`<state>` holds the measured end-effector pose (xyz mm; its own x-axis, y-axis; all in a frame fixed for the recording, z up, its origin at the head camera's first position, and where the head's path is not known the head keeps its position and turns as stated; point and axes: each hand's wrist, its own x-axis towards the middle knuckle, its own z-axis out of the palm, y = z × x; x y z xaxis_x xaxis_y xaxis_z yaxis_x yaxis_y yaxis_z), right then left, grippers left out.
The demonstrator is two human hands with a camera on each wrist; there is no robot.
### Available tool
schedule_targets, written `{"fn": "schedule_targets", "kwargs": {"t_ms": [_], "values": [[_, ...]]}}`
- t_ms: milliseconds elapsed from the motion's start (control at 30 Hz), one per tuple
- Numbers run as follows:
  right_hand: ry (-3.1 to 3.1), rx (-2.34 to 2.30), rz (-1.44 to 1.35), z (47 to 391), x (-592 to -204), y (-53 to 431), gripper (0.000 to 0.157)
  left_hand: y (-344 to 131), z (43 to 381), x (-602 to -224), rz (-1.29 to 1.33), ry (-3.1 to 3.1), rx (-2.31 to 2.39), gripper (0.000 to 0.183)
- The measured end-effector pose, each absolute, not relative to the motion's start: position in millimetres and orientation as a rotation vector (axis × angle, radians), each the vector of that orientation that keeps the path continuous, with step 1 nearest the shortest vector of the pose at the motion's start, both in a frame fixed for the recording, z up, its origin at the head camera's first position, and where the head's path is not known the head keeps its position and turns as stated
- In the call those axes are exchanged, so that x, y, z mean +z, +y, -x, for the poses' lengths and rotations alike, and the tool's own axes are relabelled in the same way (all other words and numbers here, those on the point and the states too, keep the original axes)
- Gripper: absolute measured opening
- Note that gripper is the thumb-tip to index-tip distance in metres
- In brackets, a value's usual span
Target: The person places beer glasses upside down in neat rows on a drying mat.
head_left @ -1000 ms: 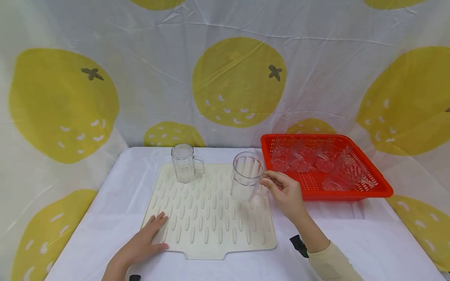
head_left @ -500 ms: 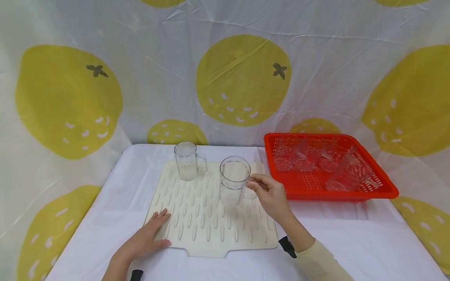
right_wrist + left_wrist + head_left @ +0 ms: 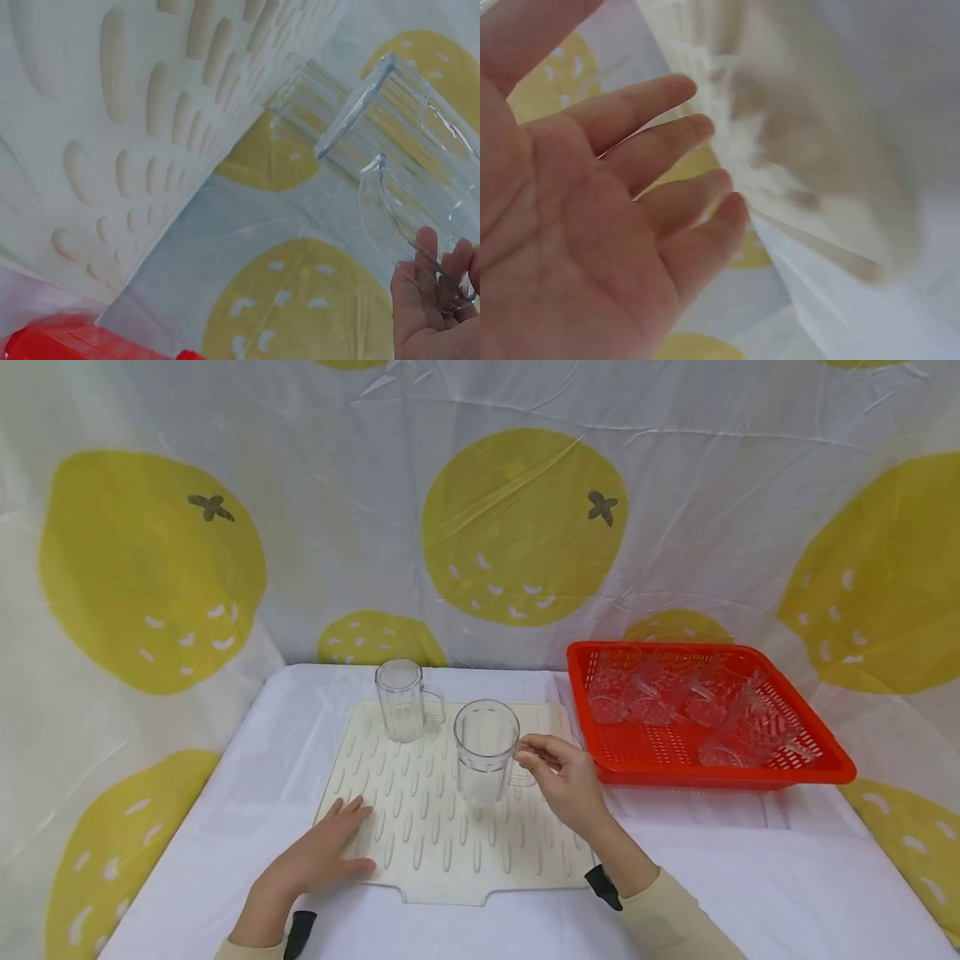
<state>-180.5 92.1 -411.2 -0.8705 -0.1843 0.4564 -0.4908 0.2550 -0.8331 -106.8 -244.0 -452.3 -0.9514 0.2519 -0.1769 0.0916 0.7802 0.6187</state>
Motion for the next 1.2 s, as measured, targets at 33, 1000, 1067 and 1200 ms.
{"fn": "schedule_targets", "kwargs": {"t_ms": [33, 1000, 1067, 1200], "values": [[-2.260, 1.650, -0.633, 180.2, -411.5, 92.3, 0.017, -239.9, 109.9, -449.8, -0.278, 2.725, 0.945, 0.077], [-2.122, 1.369, -1.034, 163.8, -419.5, 93.0, 0.025, -147.9, 166.7, -447.8, -0.091, 1.714, 2.074, 0.074], [-2.131, 1.367, -1.044, 163.0, -418.9, 94.3, 0.025, -145.9, 167.8, -447.7, -0.076, 1.728, 2.070, 0.074], [-2.117, 1.348, -1.105, 162.4, -418.0, 95.4, 0.028, -141.4, 170.1, -447.0, -0.046, 1.752, 2.061, 0.071]]}}
